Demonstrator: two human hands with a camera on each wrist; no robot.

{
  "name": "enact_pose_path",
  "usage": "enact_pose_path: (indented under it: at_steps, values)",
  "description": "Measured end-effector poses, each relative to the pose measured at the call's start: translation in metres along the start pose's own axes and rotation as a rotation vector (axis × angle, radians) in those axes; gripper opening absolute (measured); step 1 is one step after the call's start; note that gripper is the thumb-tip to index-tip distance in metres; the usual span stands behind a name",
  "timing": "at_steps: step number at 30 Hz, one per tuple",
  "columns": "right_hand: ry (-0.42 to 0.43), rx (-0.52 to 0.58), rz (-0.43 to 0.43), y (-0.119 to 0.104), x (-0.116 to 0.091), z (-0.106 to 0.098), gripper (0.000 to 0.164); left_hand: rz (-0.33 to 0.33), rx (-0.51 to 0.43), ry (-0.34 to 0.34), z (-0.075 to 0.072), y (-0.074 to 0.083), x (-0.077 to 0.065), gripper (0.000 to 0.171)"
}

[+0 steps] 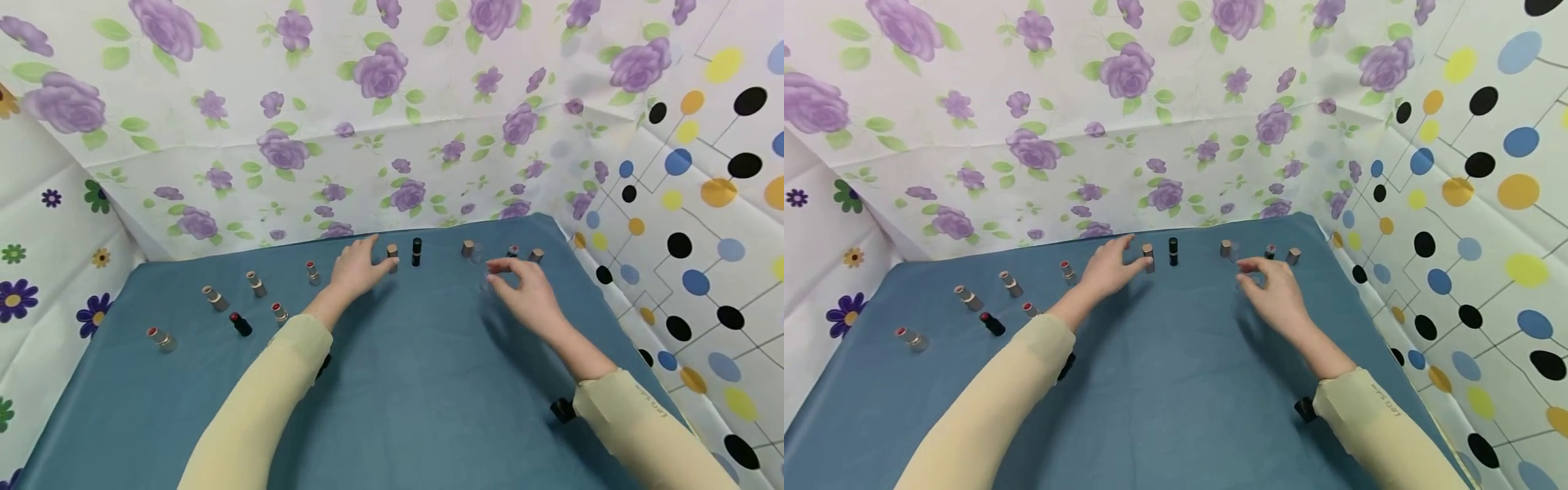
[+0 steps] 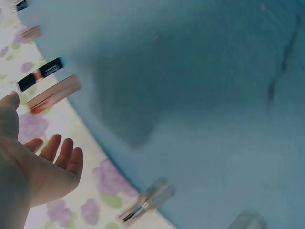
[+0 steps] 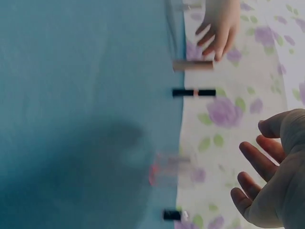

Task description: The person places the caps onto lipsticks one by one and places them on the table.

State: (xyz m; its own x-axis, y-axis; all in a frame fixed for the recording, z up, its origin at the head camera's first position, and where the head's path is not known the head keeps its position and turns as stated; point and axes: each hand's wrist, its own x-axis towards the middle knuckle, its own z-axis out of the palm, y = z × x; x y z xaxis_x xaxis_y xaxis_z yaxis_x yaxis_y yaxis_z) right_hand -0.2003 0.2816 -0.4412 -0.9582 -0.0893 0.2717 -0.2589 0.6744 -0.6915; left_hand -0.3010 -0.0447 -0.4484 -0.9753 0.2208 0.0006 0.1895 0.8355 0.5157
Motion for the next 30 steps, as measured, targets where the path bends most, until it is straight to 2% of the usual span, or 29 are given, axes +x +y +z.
enact_pose_path:
  at_steps: [6,10,14,21,30]
  values:
    - [0.124,-0.054,0.01,0.015,0.013,-0.034,0.033,0.091,0.099,-0.008,-0.033,0.007,-0.015,0.086]
    - [0.144,-0.103,0.065,0.025,0.016,-0.051,0.037,0.135,0.169,-0.016,-0.049,0.006,-0.028,0.089]
    - [0.152,-0.15,0.112,0.035,0.021,-0.062,0.038,0.183,0.198,-0.022,-0.059,0.003,-0.041,0.09]
    - [0.131,-0.176,0.189,0.043,0.032,-0.072,0.051,0.267,0.241,-0.035,-0.064,0.001,-0.069,0.088]
    - [0.096,-0.208,0.243,0.063,0.045,-0.074,0.054,0.387,0.266,-0.062,-0.054,0.004,-0.105,0.085]
